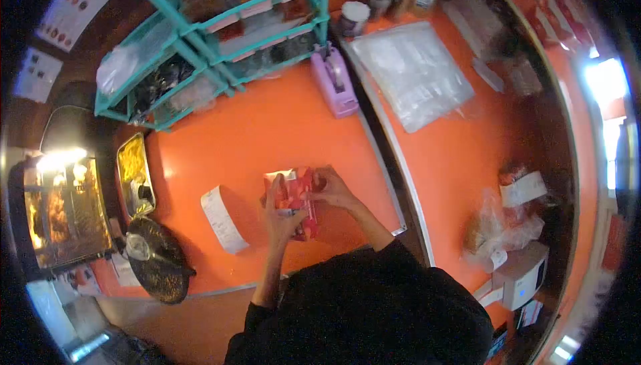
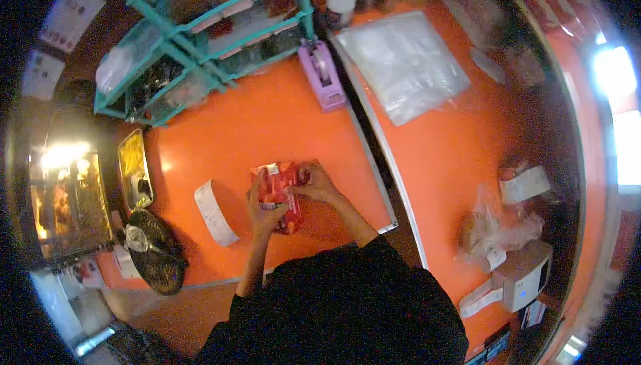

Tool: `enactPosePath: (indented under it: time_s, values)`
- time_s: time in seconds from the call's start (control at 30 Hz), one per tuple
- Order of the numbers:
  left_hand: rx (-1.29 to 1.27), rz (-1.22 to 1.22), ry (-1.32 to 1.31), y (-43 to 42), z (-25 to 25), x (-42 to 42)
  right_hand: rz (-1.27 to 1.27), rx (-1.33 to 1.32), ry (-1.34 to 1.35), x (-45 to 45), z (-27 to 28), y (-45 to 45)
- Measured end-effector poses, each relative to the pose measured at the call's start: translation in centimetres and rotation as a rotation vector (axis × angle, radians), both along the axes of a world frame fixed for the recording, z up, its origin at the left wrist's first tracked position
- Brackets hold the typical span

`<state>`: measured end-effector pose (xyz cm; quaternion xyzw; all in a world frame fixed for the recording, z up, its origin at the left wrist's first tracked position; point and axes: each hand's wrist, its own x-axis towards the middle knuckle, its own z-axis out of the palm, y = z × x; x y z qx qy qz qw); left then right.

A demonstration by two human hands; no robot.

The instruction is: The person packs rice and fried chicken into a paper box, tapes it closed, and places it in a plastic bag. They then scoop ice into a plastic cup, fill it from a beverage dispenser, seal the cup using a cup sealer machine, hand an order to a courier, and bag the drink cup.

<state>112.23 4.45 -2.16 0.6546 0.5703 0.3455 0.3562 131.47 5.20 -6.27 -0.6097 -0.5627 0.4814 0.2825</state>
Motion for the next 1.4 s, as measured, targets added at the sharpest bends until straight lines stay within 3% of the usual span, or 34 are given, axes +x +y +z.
enactPosePath:
  time_s: [0.03,0.1,0.13,0.17,0.2,0.23,0.27,0.33,0.4,0.43,0.53,0.63,0.7,0.83,0.9,1.0,1.07,1.17,1.2,1.27,1.3,1.4]
  values:
    - [0.005,-0.021,-0.01,0.5,0.3,0.1,-0.039,-0.023,0.067,1.0,0.5,0.1]
    - [0.078,-0.202,-0.067,1.6,1.7,0.1,-0.147,0.43,-0.254,4.8,1.9,0.4]
    - [-0.108,-0.242,-0.044,1.9,3.1,0.1,-0.349,0.401,-0.153,7.9,2.0,1.5]
    - [-0.108,-0.252,-0.044,2.1,3.5,0.1,-0.554,0.392,-0.034,10.9,2.0,2.6]
    - [-0.059,-0.318,0.168,2.3,3.8,0.0,-0.674,0.628,-0.616,14.7,5.6,3.0]
    - [-0.004,-0.377,0.38,2.6,3.9,0.0,-0.818,0.812,-0.724,19.0,6.6,4.6]
    - [0.009,-0.442,0.536,2.9,3.5,-0.1,-0.798,0.652,-0.748,22.7,8.1,4.9]
    - [0.022,-0.513,0.555,3.2,2.4,-0.6,-0.611,0.488,-0.809,29.0,7.2,6.3]
    - [0.02,-0.555,0.585,3.1,2.7,-1.1,-0.301,0.698,-0.654,32.4,7.0,7.5]
    - [0.071,-0.581,0.549,2.8,3.5,-0.9,-0.287,0.65,-0.777,37.2,3.9,7.5]
    - [0.067,-0.529,0.605,2.4,7.8,-3.6,-0.291,0.367,-0.372,34.2,6.7,9.0]
    - [0.033,-0.424,0.561,3.7,9.5,-8.0,-0.236,0.49,-0.403,35.0,6.6,10.0]
    - [0.034,-0.419,0.732,5.3,9.3,-11.0,-0.156,0.503,-0.461,35.0,7.4,10.7]
    - [-0.055,-0.47,0.811,7.4,5.3,-14.8,-0.031,0.497,-0.592,33.1,8.8,11.1]
    - [0.066,-0.483,0.685,7.1,2.9,-15.8,0.001,0.545,-0.616,33.0,8.4,11.3]
    - [0.18,-0.518,0.687,6.7,2.8,-15.9,-0.052,0.368,-0.242,36.3,5.7,12.2]
    - [0.168,-0.445,0.637,5.4,4.0,-15.8,-0.098,0.324,-0.538,36.6,6.0,12.8]
    - [0.209,-0.319,0.487,3.3,5.2,-15.4,0.018,0.51,-0.581,39.9,6.8,14.1]
    - [0.257,-0.263,0.387,2.3,5.2,-15.0,0.022,0.51,-0.579,39.1,8.4,13.9]
    - [0.221,-0.27,0.318,-0.3,4.6,-13.1,0.082,0.486,-0.969,36.7,13.8,13.1]
    - [0.188,-0.278,0.247,-1.6,4.2,-11.7,-0.045,0.545,-0.997,37.3,15.2,13.4]
    - [0.096,-0.597,-0.093,-4.3,2.4,-6.1,-0.295,0.715,-0.987,37.5,23.6,12.7]
